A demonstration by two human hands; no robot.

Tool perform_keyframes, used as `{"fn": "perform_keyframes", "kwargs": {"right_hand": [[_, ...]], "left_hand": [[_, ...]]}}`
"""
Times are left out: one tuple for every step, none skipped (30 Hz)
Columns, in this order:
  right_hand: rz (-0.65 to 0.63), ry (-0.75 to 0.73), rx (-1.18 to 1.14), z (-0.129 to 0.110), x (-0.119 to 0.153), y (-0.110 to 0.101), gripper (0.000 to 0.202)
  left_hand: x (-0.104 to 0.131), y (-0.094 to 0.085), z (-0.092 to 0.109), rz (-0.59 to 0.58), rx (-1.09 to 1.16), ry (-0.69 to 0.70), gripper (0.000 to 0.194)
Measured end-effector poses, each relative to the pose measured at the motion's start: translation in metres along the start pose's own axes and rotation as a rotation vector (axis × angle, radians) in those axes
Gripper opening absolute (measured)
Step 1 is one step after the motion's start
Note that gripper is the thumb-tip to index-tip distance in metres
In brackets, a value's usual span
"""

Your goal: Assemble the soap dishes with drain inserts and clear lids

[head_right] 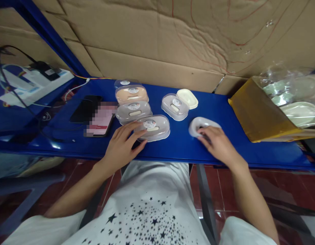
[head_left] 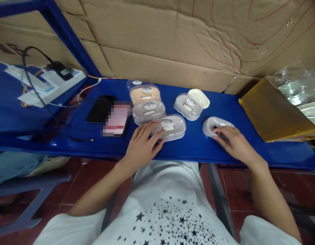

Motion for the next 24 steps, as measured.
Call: {"fn": "perform_keyframes", "kwargs": {"right_hand": [[-0.028,-0.061,-0.024,-0.025,0.01,0.001,0.028],[-0.068,-0.122,-0.048,-0.046,0.016,0.001,0.034],[-0.088,-0.175,-0.07,-0.063,0.018,0.0,0.037],[-0.08,-0.211,-0.088,-0.072,0.015,-0.003,0.04],[-0.046,-0.227,-0.098,-0.075,0.007,-0.006,0.04],[0.011,-0.219,-0.099,-0.071,-0.006,-0.009,0.039],[0.081,-0.19,-0.092,-0.06,-0.022,-0.011,0.038],[0.146,-0.143,-0.076,-0.046,-0.041,-0.011,0.038],[0.191,-0.093,-0.057,-0.029,-0.061,-0.009,0.04],[0.204,-0.047,-0.048,-0.012,-0.081,-0.004,0.043],[0.194,-0.01,-0.038,0.005,-0.099,0.002,0.045],[0.158,0.013,-0.006,0.018,-0.115,0.011,0.046],[0.105,0.027,0.023,0.029,-0.127,0.02,0.046],[0.057,0.029,0.045,0.038,-0.135,0.028,0.046],[0.022,0.024,0.06,0.043,-0.14,0.033,0.046],[0.008,0.018,0.065,0.048,-0.141,0.035,0.046],[0.01,0.013,0.063,0.052,-0.139,0.035,0.045],[0.02,0.012,0.056,0.055,-0.134,0.031,0.045],[0.026,0.016,0.049,0.06,-0.126,0.026,0.045],[0.025,0.026,0.04,0.065,-0.114,0.019,0.045],[0.024,0.041,0.028,0.071,-0.1,0.012,0.046],[0.03,0.061,0.015,0.077,-0.083,0.004,0.046],[0.045,0.083,0.002,0.082,-0.064,-0.003,0.045],[0.07,0.108,-0.01,0.085,-0.043,-0.01,0.044]], "left_hand": [[0.0,0.0,0.002,0.006,-0.019,-0.002,0.034],[0.0,-0.001,0.005,0.017,-0.035,0.013,0.036],[-0.001,-0.001,0.01,0.027,-0.043,0.048,0.039],[-0.001,-0.001,0.015,0.03,-0.039,0.102,0.041],[-0.001,0.0,0.021,0.019,-0.029,0.166,0.041],[-0.001,0.002,0.027,-0.01,-0.014,0.23,0.041],[-0.001,0.004,0.032,-0.052,-0.001,0.283,0.04],[0.0,0.007,0.036,-0.098,0.006,0.319,0.04],[0.0,0.009,0.038,-0.137,0.007,0.338,0.039],[0.001,0.01,0.04,-0.16,0.003,0.347,0.039],[0.001,0.01,0.041,-0.166,-0.003,0.351,0.039],[0.0,0.01,0.043,-0.161,-0.01,0.357,0.04],[-0.002,0.009,0.046,-0.152,-0.018,0.365,0.041],[-0.005,0.009,0.049,-0.146,-0.025,0.379,0.043],[-0.01,0.01,0.054,-0.148,-0.026,0.399,0.046],[-0.016,0.011,0.059,-0.159,-0.023,0.421,0.049],[-0.023,0.014,0.065,-0.172,-0.013,0.448,0.052],[-0.032,0.018,0.07,-0.186,0.0,0.478,0.055],[-0.04,0.022,0.075,-0.19,0.008,0.498,0.057],[-0.049,0.026,0.078,-0.185,0.012,0.511,0.055],[-0.056,0.03,0.081,-0.177,0.015,0.518,0.049],[-0.062,0.034,0.083,-0.165,0.016,0.523,0.042],[-0.066,0.036,0.083,-0.153,0.021,0.528,0.033],[-0.068,0.037,0.083,-0.138,0.03,0.528,0.027]]}}
Point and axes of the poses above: each hand's wrist, its own x-axis away from the middle knuckle, its own y-axis out of the palm, z = x × y, the point moved 4 cm from there along -x, towards the middle knuckle, and after that the axes turned 14 degrees about y, right-handed, at the moved point
